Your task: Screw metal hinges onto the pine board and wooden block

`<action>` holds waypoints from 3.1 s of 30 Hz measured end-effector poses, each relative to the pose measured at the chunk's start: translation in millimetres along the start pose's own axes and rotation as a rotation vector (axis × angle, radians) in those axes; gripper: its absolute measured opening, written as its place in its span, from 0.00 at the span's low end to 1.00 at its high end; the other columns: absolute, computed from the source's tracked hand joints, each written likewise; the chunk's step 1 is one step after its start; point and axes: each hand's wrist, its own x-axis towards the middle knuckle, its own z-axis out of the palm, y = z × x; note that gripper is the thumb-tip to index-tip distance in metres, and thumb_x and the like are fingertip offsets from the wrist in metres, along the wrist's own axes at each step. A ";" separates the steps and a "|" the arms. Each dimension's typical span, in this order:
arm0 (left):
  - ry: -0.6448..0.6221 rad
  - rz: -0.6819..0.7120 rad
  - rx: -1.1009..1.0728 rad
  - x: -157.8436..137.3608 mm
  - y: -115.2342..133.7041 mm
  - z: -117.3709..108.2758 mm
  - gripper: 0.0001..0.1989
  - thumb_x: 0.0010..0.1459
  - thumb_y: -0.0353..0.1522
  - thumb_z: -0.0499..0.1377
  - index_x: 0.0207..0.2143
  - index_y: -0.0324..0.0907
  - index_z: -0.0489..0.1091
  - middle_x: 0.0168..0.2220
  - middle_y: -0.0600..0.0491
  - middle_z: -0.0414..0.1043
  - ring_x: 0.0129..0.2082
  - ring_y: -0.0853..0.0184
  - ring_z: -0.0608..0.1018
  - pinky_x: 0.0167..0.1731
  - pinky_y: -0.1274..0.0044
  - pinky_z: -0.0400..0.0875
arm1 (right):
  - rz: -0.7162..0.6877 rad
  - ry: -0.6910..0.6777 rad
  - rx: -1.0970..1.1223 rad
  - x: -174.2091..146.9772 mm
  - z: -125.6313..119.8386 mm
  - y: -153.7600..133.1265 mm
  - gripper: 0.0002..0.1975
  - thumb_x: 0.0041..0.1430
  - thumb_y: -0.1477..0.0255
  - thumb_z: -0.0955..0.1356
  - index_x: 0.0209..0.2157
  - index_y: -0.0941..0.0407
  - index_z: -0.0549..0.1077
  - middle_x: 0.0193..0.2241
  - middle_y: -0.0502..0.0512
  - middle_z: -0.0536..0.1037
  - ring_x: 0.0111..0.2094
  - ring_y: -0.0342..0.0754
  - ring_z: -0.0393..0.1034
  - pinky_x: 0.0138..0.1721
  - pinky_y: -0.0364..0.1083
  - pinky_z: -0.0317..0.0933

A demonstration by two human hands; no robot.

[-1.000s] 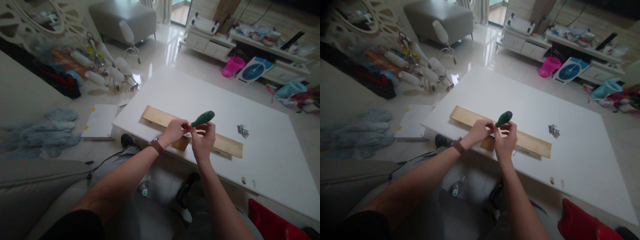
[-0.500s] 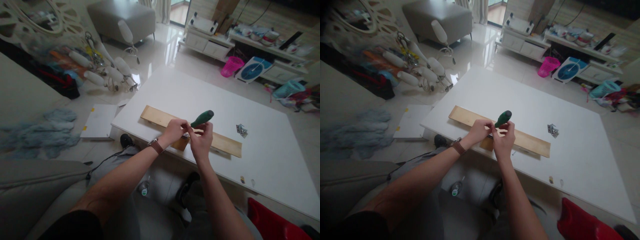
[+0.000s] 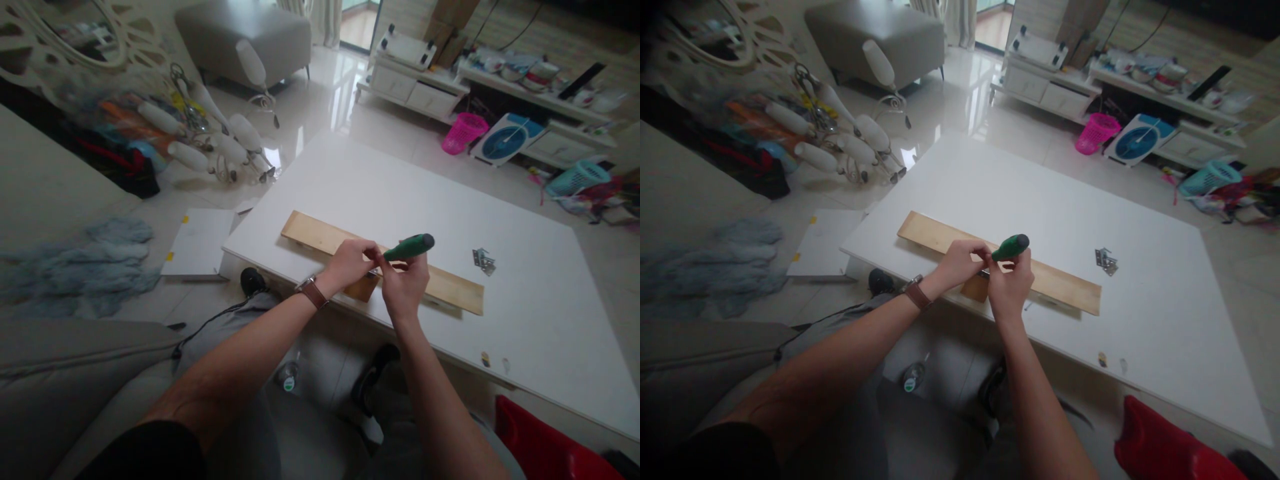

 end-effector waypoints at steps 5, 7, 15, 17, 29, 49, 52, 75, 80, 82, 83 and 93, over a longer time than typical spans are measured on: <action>-0.079 0.036 0.030 1.4 0.8 -4.8 0.06 0.59 0.24 0.66 0.34 0.40 0.84 0.35 0.50 0.86 0.37 0.63 0.85 0.42 0.75 0.75 | -0.010 -0.015 0.047 -1.5 0.3 -1.6 0.15 0.55 0.63 0.76 0.41 0.52 0.74 0.36 0.53 0.85 0.37 0.53 0.80 0.38 0.52 0.73; -0.088 0.028 0.043 1.3 1.6 -5.6 0.08 0.59 0.24 0.65 0.33 0.41 0.85 0.35 0.50 0.86 0.37 0.63 0.85 0.42 0.75 0.75 | -0.024 -0.031 0.063 -1.5 1.2 -2.1 0.15 0.56 0.63 0.76 0.43 0.52 0.74 0.37 0.53 0.85 0.38 0.53 0.81 0.38 0.52 0.73; -0.003 -0.053 0.033 -0.3 0.2 0.3 0.05 0.56 0.23 0.68 0.30 0.39 0.83 0.32 0.50 0.85 0.35 0.64 0.84 0.38 0.76 0.74 | -0.021 -0.031 0.023 -0.2 0.8 -2.9 0.15 0.56 0.61 0.76 0.40 0.52 0.72 0.35 0.51 0.83 0.37 0.51 0.79 0.36 0.49 0.72; -0.011 -0.039 0.006 0.3 -0.1 -0.7 0.04 0.57 0.24 0.69 0.30 0.39 0.83 0.32 0.50 0.85 0.35 0.64 0.84 0.38 0.76 0.74 | -0.017 -0.034 0.031 -0.5 0.1 -3.3 0.14 0.56 0.63 0.76 0.40 0.52 0.73 0.36 0.52 0.84 0.38 0.51 0.79 0.38 0.50 0.72; -0.010 -0.039 0.001 0.9 0.6 -4.8 0.05 0.59 0.23 0.68 0.32 0.39 0.84 0.32 0.50 0.85 0.35 0.64 0.84 0.39 0.75 0.75 | -0.001 -0.027 0.019 0.6 -0.1 -8.0 0.18 0.54 0.63 0.76 0.42 0.51 0.69 0.33 0.48 0.80 0.37 0.50 0.78 0.36 0.49 0.72; -0.048 -0.013 0.095 6.3 4.3 -10.3 0.06 0.61 0.24 0.65 0.36 0.39 0.84 0.35 0.49 0.85 0.37 0.63 0.84 0.43 0.73 0.75 | 0.019 -0.139 0.094 5.4 -4.7 -10.5 0.22 0.55 0.65 0.77 0.48 0.51 0.70 0.33 0.48 0.81 0.35 0.49 0.80 0.37 0.49 0.74; -0.049 -0.026 0.115 5.8 6.6 -11.3 0.06 0.62 0.24 0.65 0.36 0.40 0.83 0.36 0.49 0.85 0.38 0.63 0.84 0.43 0.73 0.75 | 0.032 -0.150 0.130 5.2 -4.4 -11.8 0.22 0.56 0.65 0.77 0.49 0.50 0.70 0.32 0.47 0.81 0.34 0.49 0.80 0.38 0.50 0.76; -0.054 0.048 0.075 3.8 -1.6 -8.4 0.07 0.62 0.23 0.65 0.37 0.40 0.84 0.37 0.49 0.86 0.39 0.63 0.85 0.43 0.73 0.75 | 0.052 -0.132 0.073 9.7 -2.2 -10.8 0.19 0.54 0.62 0.77 0.41 0.50 0.69 0.31 0.48 0.81 0.33 0.50 0.80 0.33 0.48 0.74; -0.062 0.018 0.063 4.5 -0.8 -9.1 0.03 0.61 0.26 0.68 0.35 0.40 0.83 0.35 0.49 0.86 0.38 0.63 0.85 0.42 0.74 0.75 | 0.049 -0.122 0.035 9.6 -3.4 -11.8 0.18 0.55 0.62 0.77 0.41 0.51 0.70 0.32 0.49 0.83 0.33 0.50 0.80 0.34 0.49 0.74; -0.076 0.019 0.051 4.7 -0.5 -9.4 0.03 0.62 0.27 0.68 0.37 0.40 0.83 0.36 0.49 0.86 0.38 0.63 0.85 0.42 0.74 0.75 | 0.039 -0.128 0.052 8.4 -3.5 -11.7 0.16 0.56 0.65 0.75 0.44 0.51 0.70 0.33 0.50 0.84 0.34 0.50 0.81 0.36 0.49 0.74; -0.089 0.022 0.047 4.7 -0.2 -9.6 0.03 0.63 0.27 0.67 0.37 0.40 0.84 0.37 0.49 0.86 0.38 0.63 0.85 0.42 0.74 0.75 | 0.035 -0.135 0.065 7.8 -3.5 -11.7 0.16 0.56 0.67 0.74 0.45 0.51 0.70 0.34 0.50 0.84 0.35 0.51 0.81 0.37 0.50 0.74; -0.056 -0.031 0.094 2.7 1.5 -10.1 0.04 0.63 0.30 0.69 0.34 0.40 0.84 0.34 0.49 0.85 0.37 0.63 0.84 0.43 0.73 0.75 | 0.032 -0.141 0.049 7.4 -5.3 -11.8 0.19 0.54 0.62 0.76 0.42 0.51 0.69 0.31 0.47 0.80 0.32 0.50 0.78 0.34 0.49 0.73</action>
